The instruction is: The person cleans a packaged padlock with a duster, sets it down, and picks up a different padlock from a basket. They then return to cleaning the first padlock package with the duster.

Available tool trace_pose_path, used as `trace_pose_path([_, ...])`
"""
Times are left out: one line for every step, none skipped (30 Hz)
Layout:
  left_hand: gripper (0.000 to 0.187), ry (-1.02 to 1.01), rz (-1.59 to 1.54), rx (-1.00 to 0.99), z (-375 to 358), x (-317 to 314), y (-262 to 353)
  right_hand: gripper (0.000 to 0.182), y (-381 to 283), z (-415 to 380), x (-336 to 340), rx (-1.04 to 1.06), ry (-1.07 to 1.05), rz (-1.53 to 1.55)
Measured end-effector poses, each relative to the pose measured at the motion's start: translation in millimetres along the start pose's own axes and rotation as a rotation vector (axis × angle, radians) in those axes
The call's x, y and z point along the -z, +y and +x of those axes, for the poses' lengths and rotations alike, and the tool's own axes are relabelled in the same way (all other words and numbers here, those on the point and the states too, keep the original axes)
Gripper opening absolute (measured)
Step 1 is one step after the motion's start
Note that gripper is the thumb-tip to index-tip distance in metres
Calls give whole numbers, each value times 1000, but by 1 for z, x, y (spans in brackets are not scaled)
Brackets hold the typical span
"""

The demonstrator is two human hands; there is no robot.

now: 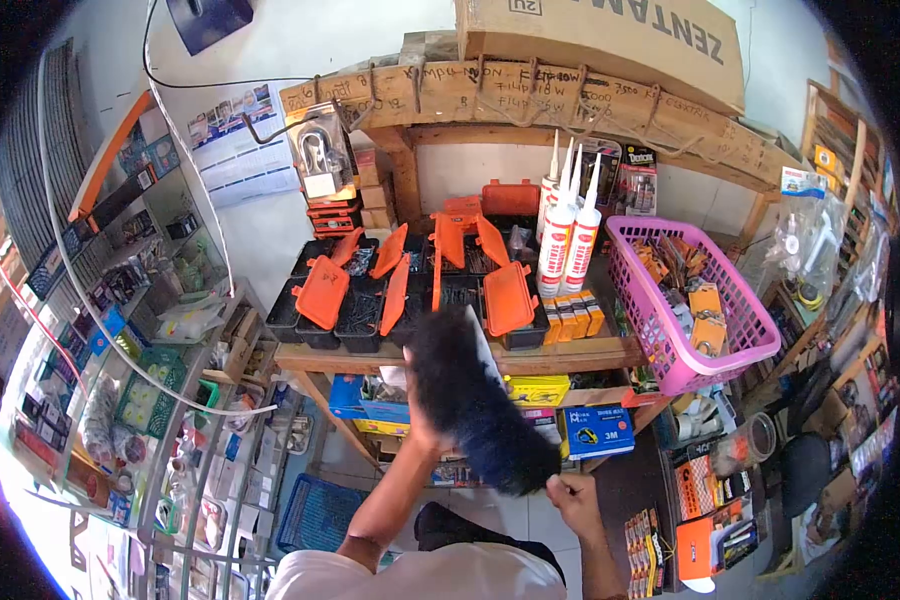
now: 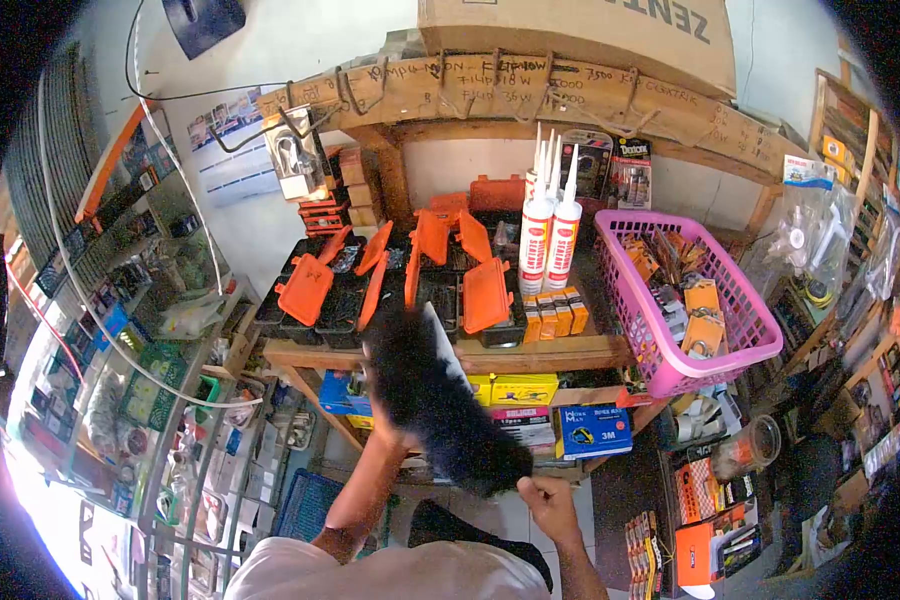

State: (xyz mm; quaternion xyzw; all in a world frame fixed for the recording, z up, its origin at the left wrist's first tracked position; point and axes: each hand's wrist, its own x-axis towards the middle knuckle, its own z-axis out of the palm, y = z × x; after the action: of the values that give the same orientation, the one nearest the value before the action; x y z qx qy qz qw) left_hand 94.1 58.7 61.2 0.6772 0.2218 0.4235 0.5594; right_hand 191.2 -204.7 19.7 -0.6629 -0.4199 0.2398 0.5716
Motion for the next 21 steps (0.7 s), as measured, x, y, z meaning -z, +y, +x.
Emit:
trace_pose_path([59, -92, -623, 64, -5, 6, 28, 52, 4, 2, -3, -65, 63, 113])
trace_pose_path([57, -181, -1247, 125, -10, 8, 56, 52, 0, 3, -6, -65, 57, 113])
trace_pose_path([57, -48, -1120, 196, -15, 3, 78, 52, -6, 4, -7, -44, 6, 77])
trace_pose_path([57, -41, -1121, 191, -15, 4, 77, 51, -9, 6, -8, -22, -45, 40])
trace_pose_path([58, -125, -1168, 126, -16, 6, 75, 51, -6, 7, -8, -21, -51, 39])
trace_pose_path([59, -211, -1212, 61, -16, 8, 79, 51, 0, 8, -9, -7, -17, 20])
trace_pose_path([60, -297, -1253, -8, -16, 9, 84, 51, 3, 9, -9, 9, 17, 0])
trace_pose_path([61, -42, -1126, 166, -14, 5, 90, 51, 4, 11, -10, 11, 9, -1])
trace_pose_path([64, -45, -1118, 158, -16, 4, 97, 50, 3, 12, -11, 4, -32, -2])
trace_pose_path([67, -49, -1109, 149, -16, 5, 99, 49, 2, 14, -13, -1, -72, -2])
trace_pose_path([67, -42, -1107, 146, -16, 5, 99, 49, 2, 15, -16, 0, -79, -1])
trace_pose_path([69, -33, -1123, 175, -17, 6, 99, 48, 3, 17, -18, 31, -59, 37])
trace_pose_path([72, -24, -1139, 202, -17, 7, 99, 47, 3, 19, -20, 63, -38, 74])
trace_pose_path([75, -16, -1156, 229, -17, 7, 99, 47, 3, 20, -22, 64, -44, 74])
trace_pose_path([74, 15, -1093, 193, -15, 5, 98, 47, 4, 19, -23, -41, -90, 143])
trace_pose_path([73, 43, -1030, 158, -12, 5, 96, 47, 4, 19, -24, -147, -135, 213])
trace_pose_path([73, 45, -1030, 156, -9, 8, 78, 47, 2, 20, -23, -147, -137, 212])
trace_pose_path([71, -37, -447, 60, -7, 13, 48, 46, -3, 21, -22, -137, -171, 204])
trace_pose_path([68, -116, 136, -37, -5, 14, 46, 44, -6, 21, -22, -125, -202, 197])
trace_pose_path([68, -119, 136, -40, -4, 13, 46, 44, -9, 21, -24, -123, -198, 198])
trace_pose_path([70, -17, -470, 82, -6, 9, 74, 45, -11, 20, -27, -171, -160, 250])
